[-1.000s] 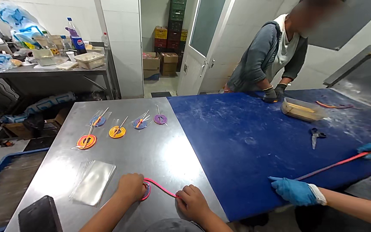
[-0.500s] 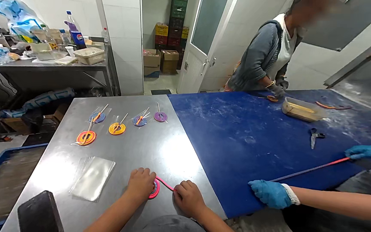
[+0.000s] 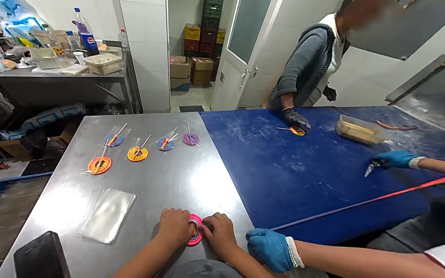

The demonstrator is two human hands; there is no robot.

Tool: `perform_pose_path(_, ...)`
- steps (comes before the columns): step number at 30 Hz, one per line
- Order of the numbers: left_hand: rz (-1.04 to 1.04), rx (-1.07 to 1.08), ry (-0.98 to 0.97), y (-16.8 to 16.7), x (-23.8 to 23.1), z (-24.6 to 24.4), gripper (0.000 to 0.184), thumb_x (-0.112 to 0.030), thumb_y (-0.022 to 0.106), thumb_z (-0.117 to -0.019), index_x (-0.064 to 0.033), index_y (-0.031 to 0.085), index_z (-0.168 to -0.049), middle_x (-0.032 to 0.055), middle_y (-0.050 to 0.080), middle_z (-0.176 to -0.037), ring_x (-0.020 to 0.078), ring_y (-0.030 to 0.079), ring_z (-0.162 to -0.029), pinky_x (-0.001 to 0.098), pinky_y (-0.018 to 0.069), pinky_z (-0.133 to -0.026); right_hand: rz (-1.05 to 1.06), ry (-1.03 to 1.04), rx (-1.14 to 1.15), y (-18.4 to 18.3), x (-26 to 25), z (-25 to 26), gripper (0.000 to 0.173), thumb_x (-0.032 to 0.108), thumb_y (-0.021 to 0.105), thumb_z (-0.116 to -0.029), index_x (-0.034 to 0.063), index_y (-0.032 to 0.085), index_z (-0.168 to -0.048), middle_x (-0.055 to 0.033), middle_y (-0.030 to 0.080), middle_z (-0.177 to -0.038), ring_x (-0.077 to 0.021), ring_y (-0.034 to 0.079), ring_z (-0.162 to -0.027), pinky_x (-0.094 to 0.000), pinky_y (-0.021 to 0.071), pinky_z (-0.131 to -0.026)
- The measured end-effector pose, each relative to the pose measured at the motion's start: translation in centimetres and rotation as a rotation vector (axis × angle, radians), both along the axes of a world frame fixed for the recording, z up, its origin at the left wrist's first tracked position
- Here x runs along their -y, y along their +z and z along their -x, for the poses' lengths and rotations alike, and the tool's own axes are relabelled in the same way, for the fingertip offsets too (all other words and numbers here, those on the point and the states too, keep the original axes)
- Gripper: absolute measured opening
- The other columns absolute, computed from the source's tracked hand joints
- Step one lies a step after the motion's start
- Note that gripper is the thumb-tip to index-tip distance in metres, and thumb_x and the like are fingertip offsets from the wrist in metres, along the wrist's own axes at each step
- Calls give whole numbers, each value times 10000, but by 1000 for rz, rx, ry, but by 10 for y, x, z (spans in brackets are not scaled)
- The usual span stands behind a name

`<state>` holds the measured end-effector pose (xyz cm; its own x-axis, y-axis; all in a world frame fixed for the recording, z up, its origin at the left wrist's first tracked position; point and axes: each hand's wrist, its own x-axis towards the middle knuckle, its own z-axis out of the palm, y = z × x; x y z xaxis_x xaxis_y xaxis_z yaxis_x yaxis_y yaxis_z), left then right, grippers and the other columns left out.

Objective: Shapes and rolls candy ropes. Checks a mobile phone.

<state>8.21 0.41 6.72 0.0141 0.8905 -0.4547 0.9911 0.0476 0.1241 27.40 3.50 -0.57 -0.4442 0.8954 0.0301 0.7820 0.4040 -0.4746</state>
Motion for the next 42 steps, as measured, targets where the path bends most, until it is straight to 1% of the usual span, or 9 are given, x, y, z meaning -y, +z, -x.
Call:
perform_pose_path(11, -32, 209, -129, -19, -21, 15, 347, -384, 573, -1022, -79, 701, -1127, 121, 678, -1195, 310, 616, -1189, 555, 439, -1029, 104, 349, 77, 14, -12, -6, 323, 358, 525, -1032, 173, 729, -1200, -83, 691, -1164, -297, 616, -1145, -523, 474, -951)
perform_pose_path(15, -190, 438, -209, -37, -26, 34, 387, -407, 619, -1001, -41, 725, -1069, 162, 690, -1101, 335, 642, -1113, 533, 473, -1017, 168, 340, -218, 9, -39, -22, 337, 381, 574, -1033, 132, 798, -1070, -100, 724, -1106, -241, 637, -1116, -413, 475, -1037)
perform_pose_path(19, -586, 699, 61, -78, 5, 59, 347, -370, 630, -979, -37, 716, -939, 117, 688, -913, 241, 675, -880, 431, 579, -835, 45, 452, -111, 8, -15, -13, 460, 554, 655, -945, 247, 726, -1280, -80, 550, -1516, -350, 450, -1435, -623, 397, -1113)
perform_pose_path(22, -709, 661, 59, -87, 27, 77, 351, -395, 623, -951, -65, 715, -878, 86, 685, -846, 213, 675, -805, 405, 586, -756, 62, 609, 1, 11, -4, -14, 499, 660, 572, -947, 238, 732, -1158, -57, 415, -1631, -423, 269, -1534, -691, 316, -1122)
perform_pose_path(26, -755, 598, 21, -90, 36, 86, 386, -454, 634, -936, -87, 711, -843, 59, 668, -795, 183, 654, -735, 367, 573, -686, 112, 252, 146, 29, -40, -62, 483, 560, 497, -1011, 168, 779, -1029, -35, 459, -1603, -350, 264, -1549, -664, 203, -1213)
perform_pose_path(32, -786, 437, -91, -92, 33, 79, 424, -507, 569, -952, -127, 718, -836, 46, 683, -795, 211, 686, -754, 408, 587, -688, 81, -734, 269, 72, -96, -192, 603, 435, 502, -1051, 95, 462, -1547, -245, 160, -1697, -514, 152, -1544, -787, 197, -1136)
perform_pose_path(35, -770, 467, -110, -86, 34, 79, 374, -434, 626, -947, -86, 726, -855, 91, 694, -812, 259, 698, -761, 447, 593, -694, 129, -419, 347, 88, -78, -227, 556, 235, 596, -1001, 204, 483, -1545, -145, 273, -1688, -435, 227, -1551, -735, 255, -1159)
perform_pose_path(39, -723, 466, -120, -84, 34, 80, 361, -426, 647, -955, -80, 731, -890, 105, 698, -833, 272, 700, -779, 449, 592, -713, 185, -120, 393, 59, -50, -230, 402, 313, 694, -959, 311, 677, -1360, -34, 494, -1578, -341, 288, -1546, -717, 135, -1210)
perform_pose_path(42, -664, 452, -139, -85, 34, 81, 319, -415, 662, -936, -110, 748, -901, 91, 725, -873, 270, 714, -835, 468, 592, -758, -38, -134, 231, 21, -47, -220, 231, 367, 644, -988, 234, 787, -1111, -45, 704, -1265, -257, 588, -1304, -574, 339, -1190)
